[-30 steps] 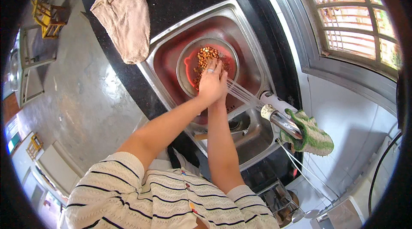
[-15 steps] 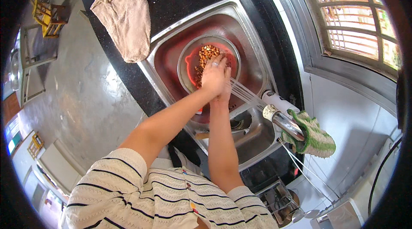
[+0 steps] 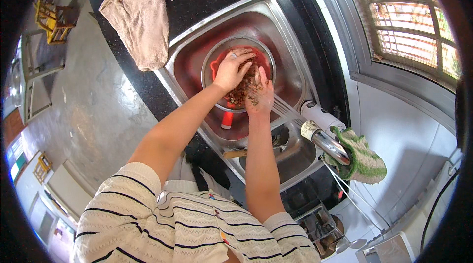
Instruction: The person washes peanuts in a metal sieve under running water in a kitchen sink. After rinsing, they transfer the peanuts from the sieve into a blender jar using their hands.
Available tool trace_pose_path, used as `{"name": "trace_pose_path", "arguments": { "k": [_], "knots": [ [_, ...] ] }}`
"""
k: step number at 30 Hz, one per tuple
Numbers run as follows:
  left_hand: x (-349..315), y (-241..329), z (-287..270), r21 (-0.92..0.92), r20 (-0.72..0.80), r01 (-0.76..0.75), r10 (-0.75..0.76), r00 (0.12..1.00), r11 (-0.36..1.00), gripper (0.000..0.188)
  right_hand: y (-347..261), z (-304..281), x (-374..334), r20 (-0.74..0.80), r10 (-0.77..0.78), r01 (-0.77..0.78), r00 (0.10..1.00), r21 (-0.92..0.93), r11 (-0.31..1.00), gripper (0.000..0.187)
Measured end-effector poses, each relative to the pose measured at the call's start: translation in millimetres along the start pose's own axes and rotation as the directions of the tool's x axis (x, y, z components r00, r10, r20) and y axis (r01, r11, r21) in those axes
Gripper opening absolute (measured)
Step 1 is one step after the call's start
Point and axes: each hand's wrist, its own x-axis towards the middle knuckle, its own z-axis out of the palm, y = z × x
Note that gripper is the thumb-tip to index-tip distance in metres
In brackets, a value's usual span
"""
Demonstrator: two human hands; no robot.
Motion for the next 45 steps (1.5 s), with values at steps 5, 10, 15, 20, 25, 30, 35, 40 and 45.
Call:
{"name": "trace_pose_path", "arguments": {
  "k": [5,10,15,20,25,30,35,40,45],
  "knots": [
    [-8.2,-15.4,1.1,0.194,-0.013,0.048,-0.046,0.999,0.980,0.033,11.8,-0.5,-1.5,-0.294,-0.213,0.089,0.932,-0.383,0.919,0.047],
    [-32.4,-20.5,29.1,0.187,-0.050,0.238,-0.233,0.971,0.953,0.034,43.4,-29.1,22.4,-0.200,-0.380,0.256,0.903,-0.459,0.851,0.050],
    [-37.9,-6.6,36.6,0.012,0.018,0.326,-0.326,0.945,0.945,0.026,35.1,-42.2,50.4,-0.285,-0.227,0.147,0.931,-0.274,0.950,0.039],
    [-42.5,-1.9,41.8,-0.249,-0.035,0.397,-0.418,0.908,0.883,0.023,34.4,-9.1,36.0,-0.215,-0.209,0.141,0.954,-0.292,0.946,0.040],
    [-42.8,11.7,23.4,-0.589,0.088,0.485,-0.545,0.834,0.647,0.020,38.4,18.7,14.4,-0.213,-0.265,0.181,0.940,-0.347,0.920,0.041],
    [-65.4,34.1,26.5,-0.603,0.143,0.454,-0.471,0.870,0.655,0.030,29.1,-19.0,27.9,-0.098,-0.206,0.146,0.974,-0.428,0.892,0.040],
    [-52.9,34.8,21.8,-0.541,0.048,0.349,-0.386,0.921,0.765,0.042,41.3,-17.5,15.5,0.006,-0.201,0.183,0.980,-0.436,0.881,0.041],
    [-53.8,35.2,22.9,-0.395,0.067,0.314,-0.313,0.947,0.864,0.049,32.4,0.3,4.5,-0.003,-0.172,0.157,0.985,-0.395,0.905,0.042],
    [-51.1,46.1,18.4,-0.295,0.078,0.352,-0.345,0.935,0.888,0.051,28.8,-13.6,8.2,-0.011,-0.080,0.074,0.997,-0.282,0.956,0.042]
  ]
}}
